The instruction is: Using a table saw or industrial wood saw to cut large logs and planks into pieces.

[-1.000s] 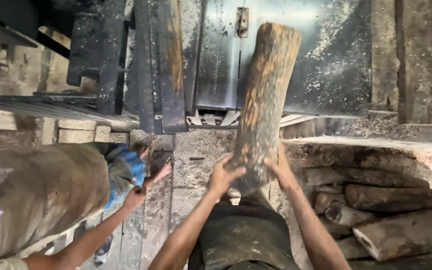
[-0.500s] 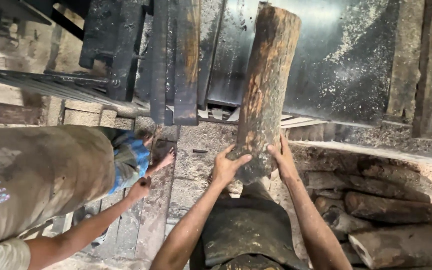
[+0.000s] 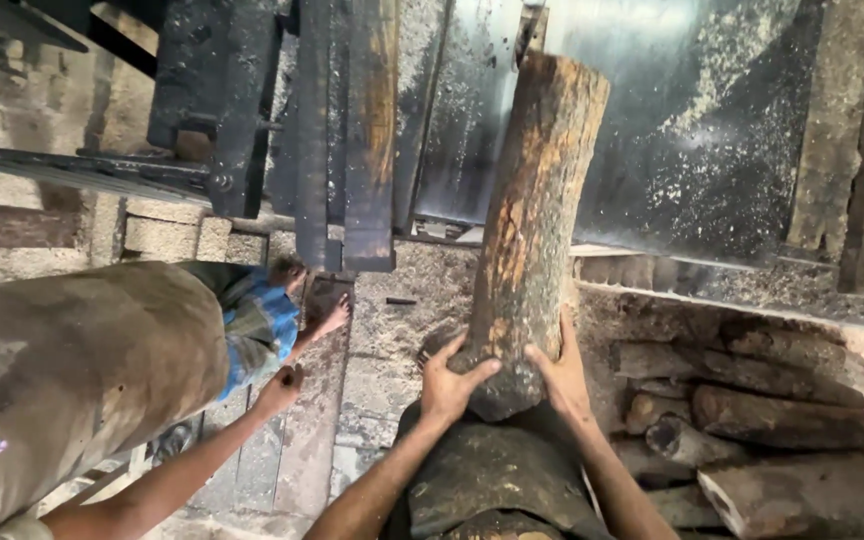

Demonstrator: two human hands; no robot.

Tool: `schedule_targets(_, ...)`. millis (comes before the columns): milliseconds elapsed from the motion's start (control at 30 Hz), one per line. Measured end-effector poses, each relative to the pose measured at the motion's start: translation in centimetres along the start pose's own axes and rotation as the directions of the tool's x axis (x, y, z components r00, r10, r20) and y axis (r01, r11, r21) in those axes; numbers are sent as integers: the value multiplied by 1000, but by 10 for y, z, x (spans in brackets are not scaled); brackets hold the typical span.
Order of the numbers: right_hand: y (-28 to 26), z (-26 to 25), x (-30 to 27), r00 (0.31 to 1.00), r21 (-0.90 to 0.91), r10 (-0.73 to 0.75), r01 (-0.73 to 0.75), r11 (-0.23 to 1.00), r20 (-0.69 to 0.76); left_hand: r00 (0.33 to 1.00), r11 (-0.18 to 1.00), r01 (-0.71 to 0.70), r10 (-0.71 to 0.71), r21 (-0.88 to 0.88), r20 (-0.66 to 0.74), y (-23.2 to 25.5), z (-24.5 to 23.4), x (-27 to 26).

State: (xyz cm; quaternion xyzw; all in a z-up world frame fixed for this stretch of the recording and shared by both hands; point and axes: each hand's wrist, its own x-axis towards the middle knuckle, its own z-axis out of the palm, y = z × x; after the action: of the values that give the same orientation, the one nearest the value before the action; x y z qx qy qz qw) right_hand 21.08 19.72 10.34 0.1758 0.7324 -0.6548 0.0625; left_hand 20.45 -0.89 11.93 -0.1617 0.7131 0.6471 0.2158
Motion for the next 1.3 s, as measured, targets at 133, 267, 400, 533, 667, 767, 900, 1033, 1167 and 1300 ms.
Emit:
schedule_targets(133,-29,5,21,1000,76,22,-22,997,4,995,996,-86,87,13,-56,31,2,13)
schedule_targets(267,-54,8,22,998,66,57,-55,996,-36,996,998,-53,55,37,-65,32,5,18)
schedule_targets(400,-49,6,25,991,-104,109,-117,988,-78,999,1000,26,-26,-15,-40,35,5,24)
schedule_targets(533,-38,8,34,996,-95,37,-45,995,-84,998,996,-11,16,83,-63,33,5,29)
schedule_targets(667,-47,8,45,993,-12,86,-87,996,-86,998,998,7,-3,57,-67,42,8,40)
schedule_targets(767,-53,7,54,996,-2,38,-39,999,-80,996,996,-11,19,85,-83,38,9,48)
schedule_targets(900,-60,8,60,996,35,49,-47,998,-78,998,999,10,-7,44,-66,48,10,54)
schedule_targets(1033,-61,6,67,997,29,10,-8,1000,-72,998,995,-1,8,98,-70,44,10,60)
schedule_targets(1167,-56,4,67,998,31,17,-15,999,-63,998,997,-35,39,69,-55,54,11,56)
schedule_targets(1300,-67,5,67,996,72,60,-55,996,-64,997,995,-33,39,98,-67,60,13,58)
